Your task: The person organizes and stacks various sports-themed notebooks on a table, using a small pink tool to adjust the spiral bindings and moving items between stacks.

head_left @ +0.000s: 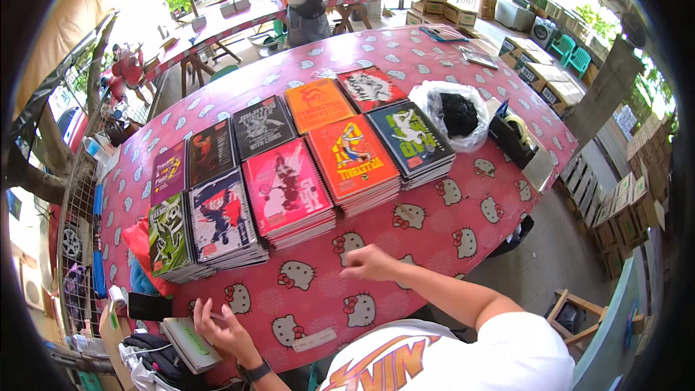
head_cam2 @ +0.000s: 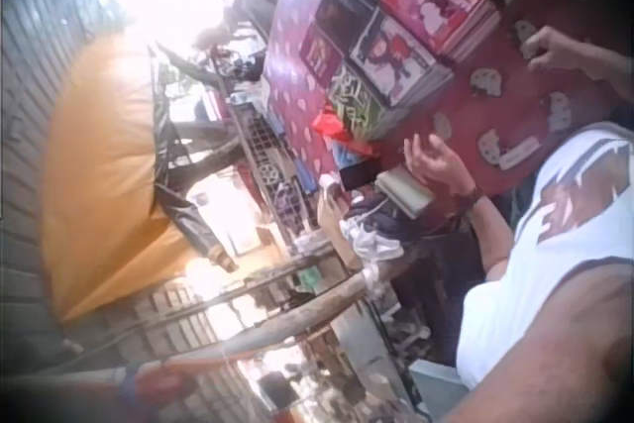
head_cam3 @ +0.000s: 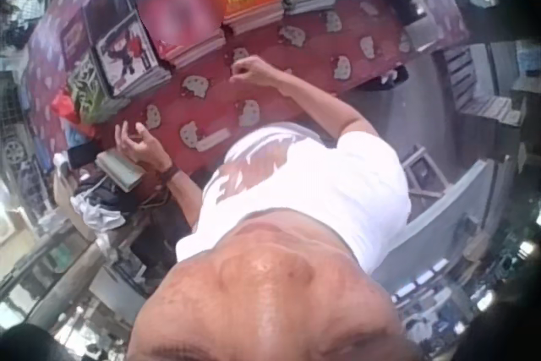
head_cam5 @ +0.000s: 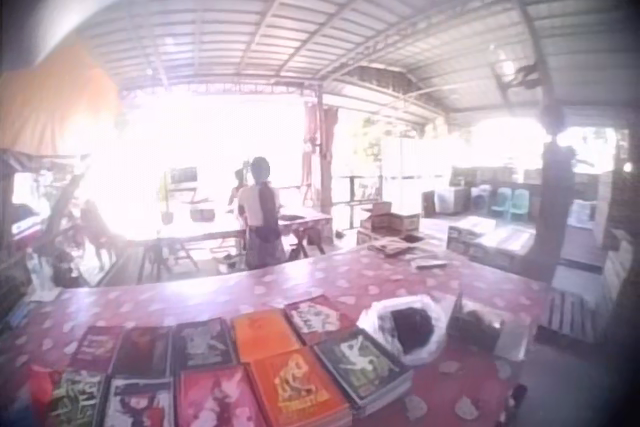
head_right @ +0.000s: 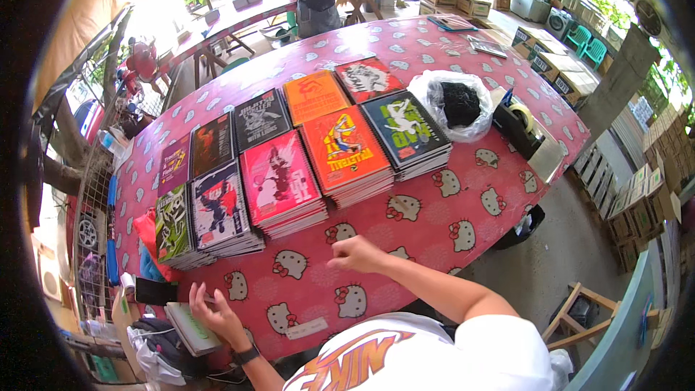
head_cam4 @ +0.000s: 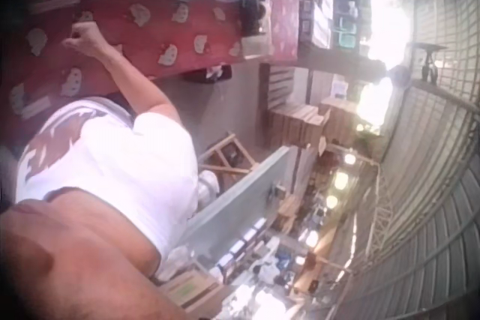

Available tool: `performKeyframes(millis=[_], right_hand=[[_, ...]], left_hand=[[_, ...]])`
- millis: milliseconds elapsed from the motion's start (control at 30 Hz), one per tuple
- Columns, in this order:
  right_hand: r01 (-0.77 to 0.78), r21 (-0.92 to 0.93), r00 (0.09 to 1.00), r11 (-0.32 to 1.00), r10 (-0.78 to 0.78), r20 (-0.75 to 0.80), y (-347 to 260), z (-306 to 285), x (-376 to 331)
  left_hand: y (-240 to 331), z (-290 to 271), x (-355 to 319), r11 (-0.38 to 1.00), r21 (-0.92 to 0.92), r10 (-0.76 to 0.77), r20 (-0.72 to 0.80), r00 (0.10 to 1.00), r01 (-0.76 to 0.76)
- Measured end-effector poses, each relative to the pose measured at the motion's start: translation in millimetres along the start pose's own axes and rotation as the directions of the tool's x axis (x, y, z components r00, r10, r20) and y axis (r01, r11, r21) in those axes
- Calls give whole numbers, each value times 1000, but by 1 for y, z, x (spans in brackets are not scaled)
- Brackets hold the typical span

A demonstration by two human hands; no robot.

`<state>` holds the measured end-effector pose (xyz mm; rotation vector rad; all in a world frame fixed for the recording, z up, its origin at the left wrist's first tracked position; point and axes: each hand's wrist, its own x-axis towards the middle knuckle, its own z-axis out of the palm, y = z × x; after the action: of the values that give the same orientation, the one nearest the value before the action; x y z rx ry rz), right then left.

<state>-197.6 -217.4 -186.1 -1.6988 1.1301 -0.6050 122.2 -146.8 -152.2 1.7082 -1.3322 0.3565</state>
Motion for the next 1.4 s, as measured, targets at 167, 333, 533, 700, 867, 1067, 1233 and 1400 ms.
performKeyframes(millis=[167, 333, 533, 700, 867, 1067, 1233, 1400], right_hand=[[93, -292, 873, 952, -219, -435, 39, -84, -39], [-7, -13, 869, 1000, 0, -495, 78, -138, -75], [176, -77, 823, 981, -189, -536, 53, -220, -29], [-80, -312, 717, 947, -163, -678, 84, -301, 30], [-399, -304, 690, 865, 64, -721, 129, -308, 64], [-281, -74, 746, 957, 169, -644, 131, -317, 61], [260, 445, 740, 857, 119, -662, 88, -320, -61], [26, 701, 971, 712, 149, -187, 138, -204, -119]], left_hand=[[72, 48, -6, 840, -413, -275, 234, 933, 351], [149, 74, -55, 950, -309, 158, 330, 930, -52], [172, 59, -70, 950, -296, 0, 310, 951, 96], [193, 84, -16, 910, -359, -81, 342, 936, 209], [265, 193, 72, 877, -467, 148, 478, 866, 108], [318, 414, 146, 956, -261, 85, 682, 727, 133], [380, 473, 119, 995, 89, -92, 644, 759, 45], [331, 458, 157, 977, -202, 31, 454, 891, 69]])
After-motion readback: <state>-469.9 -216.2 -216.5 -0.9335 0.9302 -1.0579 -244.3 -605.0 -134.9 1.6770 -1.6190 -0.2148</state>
